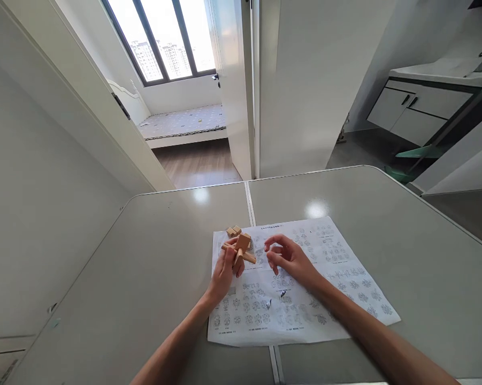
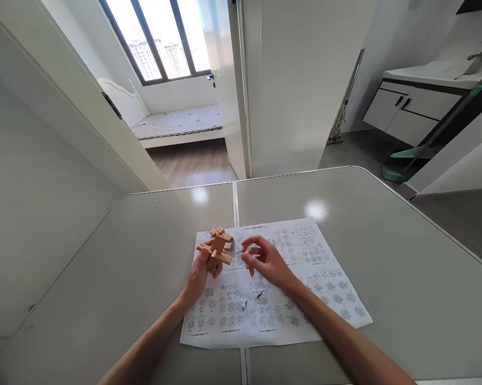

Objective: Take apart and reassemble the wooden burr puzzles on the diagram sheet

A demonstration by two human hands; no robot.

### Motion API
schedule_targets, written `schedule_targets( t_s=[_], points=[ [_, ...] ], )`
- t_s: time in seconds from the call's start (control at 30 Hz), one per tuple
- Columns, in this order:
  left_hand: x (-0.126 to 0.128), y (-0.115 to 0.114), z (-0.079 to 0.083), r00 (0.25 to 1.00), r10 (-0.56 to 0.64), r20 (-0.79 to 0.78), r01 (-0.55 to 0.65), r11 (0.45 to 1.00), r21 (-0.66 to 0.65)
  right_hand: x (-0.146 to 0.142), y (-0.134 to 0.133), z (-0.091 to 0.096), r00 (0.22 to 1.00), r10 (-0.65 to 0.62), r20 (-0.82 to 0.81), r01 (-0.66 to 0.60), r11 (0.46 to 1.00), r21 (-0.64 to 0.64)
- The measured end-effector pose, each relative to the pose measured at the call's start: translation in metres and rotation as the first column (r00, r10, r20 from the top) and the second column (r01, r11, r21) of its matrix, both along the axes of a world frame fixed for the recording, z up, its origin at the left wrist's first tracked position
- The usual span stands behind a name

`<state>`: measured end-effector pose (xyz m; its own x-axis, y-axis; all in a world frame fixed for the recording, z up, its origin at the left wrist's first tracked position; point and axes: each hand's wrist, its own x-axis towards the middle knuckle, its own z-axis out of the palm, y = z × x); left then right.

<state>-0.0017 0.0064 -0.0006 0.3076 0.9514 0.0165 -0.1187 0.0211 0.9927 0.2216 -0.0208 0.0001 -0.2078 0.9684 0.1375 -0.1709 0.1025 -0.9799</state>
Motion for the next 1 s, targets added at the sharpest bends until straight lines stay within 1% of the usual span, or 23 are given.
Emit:
schedule_targets(
  t_s=[0.07, 0.13, 0.2, 0.27, 0.37, 0.43, 0.5, 0.57, 0.6, 0.67, 0.73, 0.77, 0.83, 0.9, 0.93, 1.0],
  points=[
    [0.001, -0.003, -0.001, 0.998, -0.053, -0.018, 0.053, 0.999, -0.012, -0.002, -0.004, 0.001, 0.994, -0.023, 0.111, 0.010, 0.993, 0.116],
    [0.001, -0.006, -0.003, 0.996, -0.085, -0.040, 0.084, 0.996, -0.023, -0.005, -0.007, -0.002, 0.976, -0.040, 0.213, -0.013, 0.971, 0.241],
    [0.001, -0.009, -0.004, 0.992, -0.105, -0.073, 0.104, 0.994, -0.017, -0.009, -0.010, -0.006, 0.950, -0.069, 0.305, -0.045, 0.935, 0.351],
    [0.001, -0.012, -0.003, 0.984, -0.125, -0.124, 0.127, 0.992, 0.004, -0.012, -0.012, -0.011, 0.910, -0.147, 0.389, -0.048, 0.892, 0.450],
    [0.001, -0.017, 0.000, 0.969, -0.161, -0.188, 0.171, 0.984, 0.041, -0.014, -0.012, -0.014, 0.863, -0.265, 0.429, -0.011, 0.841, 0.541],
    [0.001, -0.018, 0.002, 0.959, -0.196, -0.202, 0.210, 0.976, 0.049, -0.014, -0.012, -0.011, 0.860, -0.314, 0.403, 0.046, 0.833, 0.551],
    [0.001, -0.017, 0.005, 0.951, -0.220, -0.215, 0.238, 0.969, 0.060, -0.012, -0.010, -0.006, 0.861, -0.360, 0.359, 0.141, 0.847, 0.512],
    [0.000, -0.013, 0.006, 0.946, -0.207, -0.251, 0.238, 0.966, 0.099, -0.008, -0.008, -0.001, 0.856, -0.408, 0.317, 0.256, 0.868, 0.425],
    [-0.001, -0.011, 0.006, 0.941, -0.177, -0.287, 0.222, 0.966, 0.134, -0.005, -0.006, 0.001, 0.856, -0.421, 0.300, 0.304, 0.879, 0.368],
    [-0.003, -0.006, 0.005, 0.916, -0.069, -0.395, 0.171, 0.958, 0.229, 0.004, -0.001, 0.002, 0.833, -0.488, 0.260, 0.423, 0.866, 0.267],
    [-0.005, -0.002, 0.003, 0.854, 0.083, -0.513, 0.127, 0.924, 0.360, 0.016, 0.006, 0.001, 0.790, -0.570, 0.227, 0.541, 0.821, 0.182],
    [-0.005, -0.001, 0.002, 0.815, 0.170, -0.554, 0.112, 0.892, 0.439, 0.022, 0.010, -0.001, 0.761, -0.609, 0.224, 0.590, 0.793, 0.152],
    [-0.006, 0.002, -0.001, 0.723, 0.361, -0.588, 0.085, 0.799, 0.595, 0.036, 0.017, -0.003, 0.703, -0.683, 0.199, 0.675, 0.728, 0.116],
    [-0.008, 0.005, -0.001, 0.623, 0.513, -0.590, 0.067, 0.716, 0.695, 0.049, 0.023, -0.005, 0.665, -0.733, 0.144, 0.733, 0.677, 0.063],
    [-0.009, 0.006, -0.001, 0.582, 0.555, -0.595, 0.069, 0.695, 0.716, 0.055, 0.026, -0.007, 0.656, -0.747, 0.108, 0.749, 0.662, 0.031],
    [-0.012, 0.010, -0.001, 0.533, 0.570, -0.625, 0.103, 0.689, 0.717, 0.067, 0.031, -0.011, 0.630, -0.776, 0.027, 0.776, 0.629, -0.044]
  ],
)
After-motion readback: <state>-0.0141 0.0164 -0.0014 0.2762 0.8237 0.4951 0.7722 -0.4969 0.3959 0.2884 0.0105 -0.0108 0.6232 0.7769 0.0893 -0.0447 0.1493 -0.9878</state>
